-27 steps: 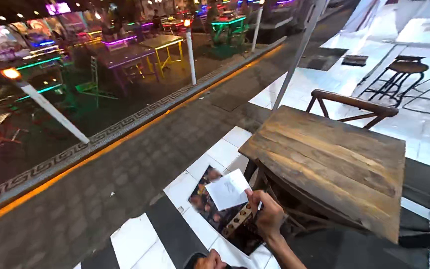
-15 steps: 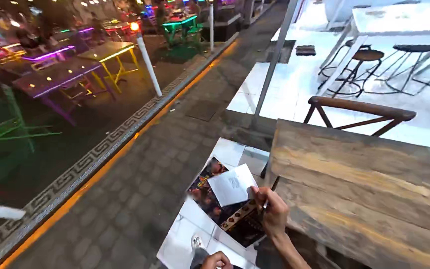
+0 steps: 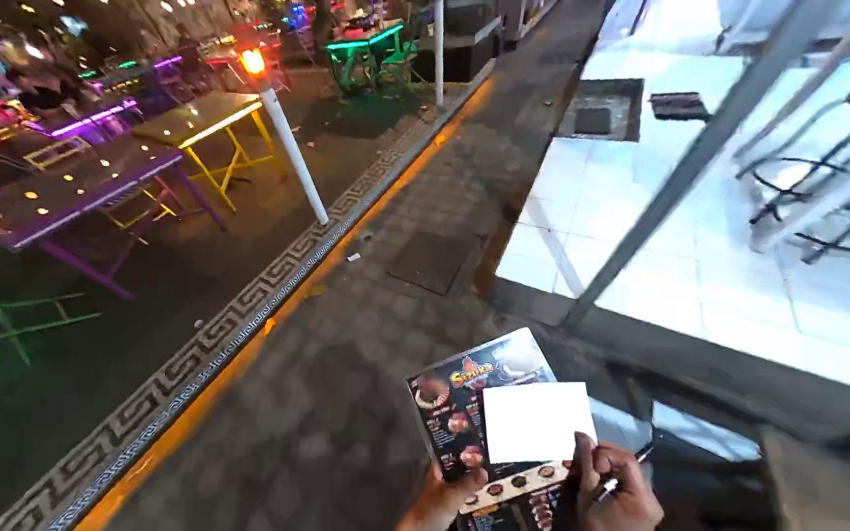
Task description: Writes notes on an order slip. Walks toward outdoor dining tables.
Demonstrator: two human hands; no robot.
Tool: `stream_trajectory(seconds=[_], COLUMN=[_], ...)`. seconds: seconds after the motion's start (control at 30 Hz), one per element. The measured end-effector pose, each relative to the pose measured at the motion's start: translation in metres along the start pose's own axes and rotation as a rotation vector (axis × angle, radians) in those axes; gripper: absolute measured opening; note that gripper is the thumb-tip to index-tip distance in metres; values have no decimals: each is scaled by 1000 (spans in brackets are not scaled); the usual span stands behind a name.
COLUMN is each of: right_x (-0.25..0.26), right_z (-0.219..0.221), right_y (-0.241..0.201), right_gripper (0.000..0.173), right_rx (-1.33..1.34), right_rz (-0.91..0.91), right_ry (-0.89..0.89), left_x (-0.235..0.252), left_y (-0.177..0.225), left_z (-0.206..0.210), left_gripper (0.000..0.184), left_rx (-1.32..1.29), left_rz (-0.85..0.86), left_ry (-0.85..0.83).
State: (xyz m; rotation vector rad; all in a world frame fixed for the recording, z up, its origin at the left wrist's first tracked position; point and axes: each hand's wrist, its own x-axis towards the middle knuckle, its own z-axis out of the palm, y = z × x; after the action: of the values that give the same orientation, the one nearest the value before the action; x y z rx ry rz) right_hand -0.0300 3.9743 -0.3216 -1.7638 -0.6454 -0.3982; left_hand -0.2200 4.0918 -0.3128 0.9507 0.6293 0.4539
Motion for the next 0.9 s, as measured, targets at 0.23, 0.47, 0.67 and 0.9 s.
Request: stream_trajectory(seconds=[0.23, 0.47, 0.67, 0.9], right_x=[231, 407, 603, 806], right_z=[229, 485, 644, 795], right_y=[36, 125, 182, 308], right_gripper=[33, 25, 25, 13], right_rx=[22, -13, -221, -212], right_rz=[-55, -299, -319, -74], right_ry=[-219, -266, -402, -479], left_x=[265, 583, 875, 1177], left_y=[144, 240, 355, 431], left_z=[-6, -54, -53, -12], left_gripper=[38, 58, 22, 36], left_rx=[-73, 9, 205, 469], left_rz=[-12, -89, -99, -254], left_ry=[256, 282, -2, -195])
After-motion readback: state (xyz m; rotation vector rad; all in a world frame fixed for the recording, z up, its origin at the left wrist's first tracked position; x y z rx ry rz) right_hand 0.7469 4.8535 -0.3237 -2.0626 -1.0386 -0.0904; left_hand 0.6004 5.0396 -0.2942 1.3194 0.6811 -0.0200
